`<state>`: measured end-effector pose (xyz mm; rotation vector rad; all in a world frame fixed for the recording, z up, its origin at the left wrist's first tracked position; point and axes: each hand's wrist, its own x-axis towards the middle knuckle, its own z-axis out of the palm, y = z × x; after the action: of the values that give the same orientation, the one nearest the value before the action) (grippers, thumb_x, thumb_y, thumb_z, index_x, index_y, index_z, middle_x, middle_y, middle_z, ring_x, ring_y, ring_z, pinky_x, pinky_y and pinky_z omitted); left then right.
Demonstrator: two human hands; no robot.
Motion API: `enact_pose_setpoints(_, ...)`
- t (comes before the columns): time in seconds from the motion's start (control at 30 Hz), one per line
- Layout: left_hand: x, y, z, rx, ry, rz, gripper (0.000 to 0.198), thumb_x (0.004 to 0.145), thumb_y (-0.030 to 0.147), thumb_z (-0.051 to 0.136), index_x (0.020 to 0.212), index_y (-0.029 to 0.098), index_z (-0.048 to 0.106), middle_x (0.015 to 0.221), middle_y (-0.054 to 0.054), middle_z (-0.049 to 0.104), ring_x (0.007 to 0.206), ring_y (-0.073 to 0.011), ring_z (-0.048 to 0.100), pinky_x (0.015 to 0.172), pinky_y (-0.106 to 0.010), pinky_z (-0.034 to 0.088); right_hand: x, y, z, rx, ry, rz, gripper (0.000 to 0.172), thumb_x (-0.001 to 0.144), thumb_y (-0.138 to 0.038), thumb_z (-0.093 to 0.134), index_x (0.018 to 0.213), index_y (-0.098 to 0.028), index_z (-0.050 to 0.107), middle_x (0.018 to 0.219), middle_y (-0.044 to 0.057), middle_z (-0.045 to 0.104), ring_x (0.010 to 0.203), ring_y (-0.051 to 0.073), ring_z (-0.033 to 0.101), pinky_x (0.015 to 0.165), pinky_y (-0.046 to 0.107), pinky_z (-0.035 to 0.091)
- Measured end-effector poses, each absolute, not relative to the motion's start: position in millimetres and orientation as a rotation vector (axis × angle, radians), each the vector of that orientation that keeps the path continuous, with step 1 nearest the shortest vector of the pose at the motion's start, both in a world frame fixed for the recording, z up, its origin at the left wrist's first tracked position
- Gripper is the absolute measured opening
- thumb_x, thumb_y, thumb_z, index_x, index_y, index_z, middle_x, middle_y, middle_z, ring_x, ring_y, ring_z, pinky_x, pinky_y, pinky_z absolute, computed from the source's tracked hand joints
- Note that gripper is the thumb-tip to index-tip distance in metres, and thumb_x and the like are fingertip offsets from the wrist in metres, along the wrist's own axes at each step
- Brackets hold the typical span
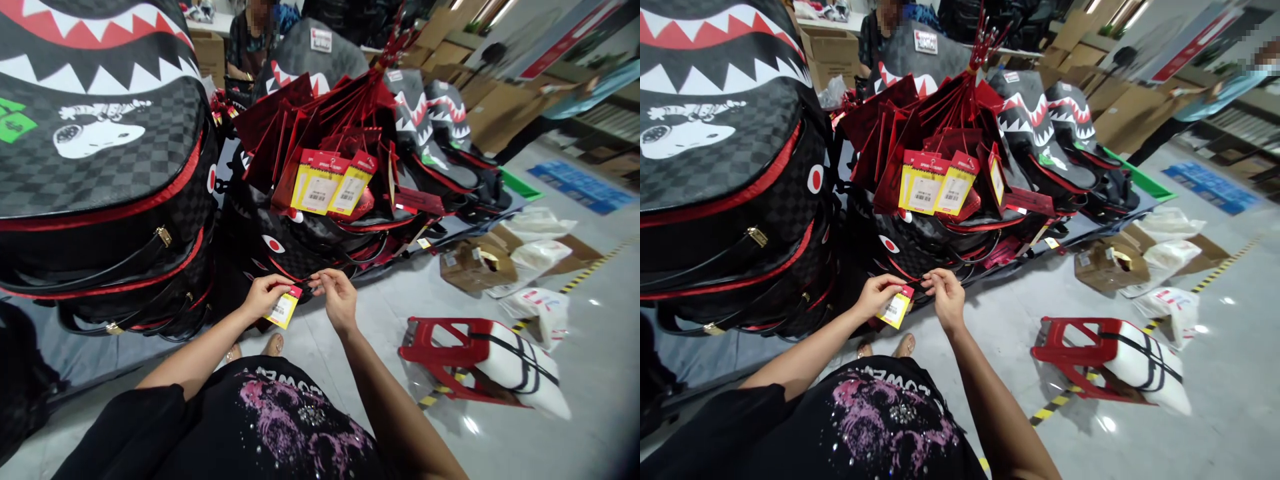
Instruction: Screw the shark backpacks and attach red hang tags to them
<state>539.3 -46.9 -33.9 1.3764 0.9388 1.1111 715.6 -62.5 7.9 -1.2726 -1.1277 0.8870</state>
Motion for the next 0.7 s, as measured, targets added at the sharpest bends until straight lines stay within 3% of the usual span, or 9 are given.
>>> enact_pose_setpoints(0.17,540.6,-49.8,-20.1,2.039,1.038,1.255,0.014,0.086,0.030,0.064,0.093,0.027,0.076,0.111,-0.006,0.067,0.108,-0.0212,0.055,0.098,-0.042,0.040,727.9,-54.3,13.7,-1.315,-1.359,1.097,0.033,0.078,-0.049,0.066,0.085,-0.017,0.066,0.078,0.005,0.068,0.063,0.014,0.065,0.048,0.022,0.051)
enact_pose_setpoints(0.33,555.9,-48.9,-5.0,1.818,1.013,1.286,0.015,0.087,0.030,0.062,0.087,0.023,0.075,0.092,-0.005,0.074,0.087,-0.0180,0.064,0.084,-0.036,0.049,741.5,-44.5,25.7,-1.293,-1.607,1.176,0.029,0.080,-0.045,0.064,0.082,-0.017,0.069,0.073,0.003,0.067,0.065,0.015,0.065,0.051,0.023,0.052)
enact_pose_setpoints(0.5,564.7,-41.7,-7.2,1.342,0.969,1.054,0.019,0.083,0.030,0.063,0.090,0.015,0.071,0.073,-0.003,0.073,0.066,-0.0148,0.067,0.065,-0.025,0.052,752.0,-37.3,34.5,-1.238,-1.736,1.268,0.025,0.084,-0.040,0.060,0.085,-0.017,0.069,0.069,0.001,0.065,0.060,0.013,0.062,0.054,0.024,0.052)
enact_pose_setpoints(0.6,561.3,-41.5,-10.3,1.558,1.054,0.998,0.015,0.084,0.027,0.062,0.087,0.016,0.072,0.076,-0.003,0.073,0.071,-0.0139,0.067,0.069,-0.024,0.050,756.4,-34.0,33.1,-1.211,-1.885,1.172,0.022,0.088,-0.034,0.053,0.090,-0.018,0.068,0.072,0.001,0.065,0.059,0.013,0.060,0.055,0.024,0.051)
enact_pose_setpoints(0.7,557.7,-42.6,-10.9,1.779,1.110,0.996,0.017,0.089,0.025,0.057,0.088,0.019,0.073,0.085,-0.003,0.073,0.079,-0.0141,0.066,0.076,-0.025,0.049,759.1,-32.5,30.6,-1.181,-2.171,0.892,0.023,0.093,-0.027,0.046,0.095,-0.021,0.068,0.085,0.004,0.069,0.075,0.016,0.064,0.068,0.028,0.052)
